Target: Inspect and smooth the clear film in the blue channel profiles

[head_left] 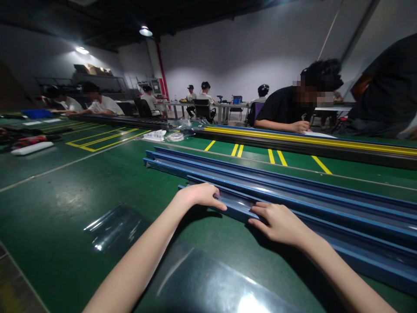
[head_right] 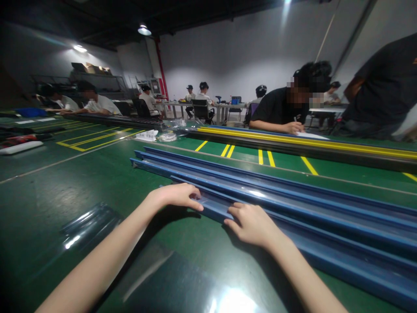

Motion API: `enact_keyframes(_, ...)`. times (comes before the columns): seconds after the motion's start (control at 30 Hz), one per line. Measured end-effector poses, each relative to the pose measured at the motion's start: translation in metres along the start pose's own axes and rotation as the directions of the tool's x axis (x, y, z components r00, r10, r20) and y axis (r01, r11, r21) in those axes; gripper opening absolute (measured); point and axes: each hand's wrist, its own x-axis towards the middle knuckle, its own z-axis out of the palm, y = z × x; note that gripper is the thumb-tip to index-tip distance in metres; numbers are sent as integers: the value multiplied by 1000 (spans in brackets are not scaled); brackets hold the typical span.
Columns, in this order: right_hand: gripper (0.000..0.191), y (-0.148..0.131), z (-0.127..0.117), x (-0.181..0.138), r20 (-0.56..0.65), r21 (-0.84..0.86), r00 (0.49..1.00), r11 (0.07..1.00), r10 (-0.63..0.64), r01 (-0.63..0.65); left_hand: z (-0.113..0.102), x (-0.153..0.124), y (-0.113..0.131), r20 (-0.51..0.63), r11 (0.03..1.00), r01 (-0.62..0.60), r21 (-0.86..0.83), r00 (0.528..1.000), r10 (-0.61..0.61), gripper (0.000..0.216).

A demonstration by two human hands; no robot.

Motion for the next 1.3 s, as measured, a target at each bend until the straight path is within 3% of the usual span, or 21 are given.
enact_keyframes(0.13,33,0,0,0,-4,3,1000,1000,-6,6,-8,-5,-15,32,998,56,-41,998,-54,49)
enact_keyframes(0.37,33,0,-1,-1,-9,1,1000,1000,-15,15,-3,3,-41,-33,994,104,-42,994,-106,42)
enact_keyframes(0.93,33,0,0,-1,-4,-11,1000,1000,-8,8,-9,1,-55,-22,967,254,-32,967,-255,30)
enact_keyframes(1.17,34,0,-1,-1,-4,-6,1000,1000,-2,2,-8,2,-59,-76,918,394,44,918,-390,31)
enact_keyframes(1.3,34,0,0,-1,-9,-17,1000,1000,-10,10,-13,-5,-49,-104,891,445,93,894,-436,33)
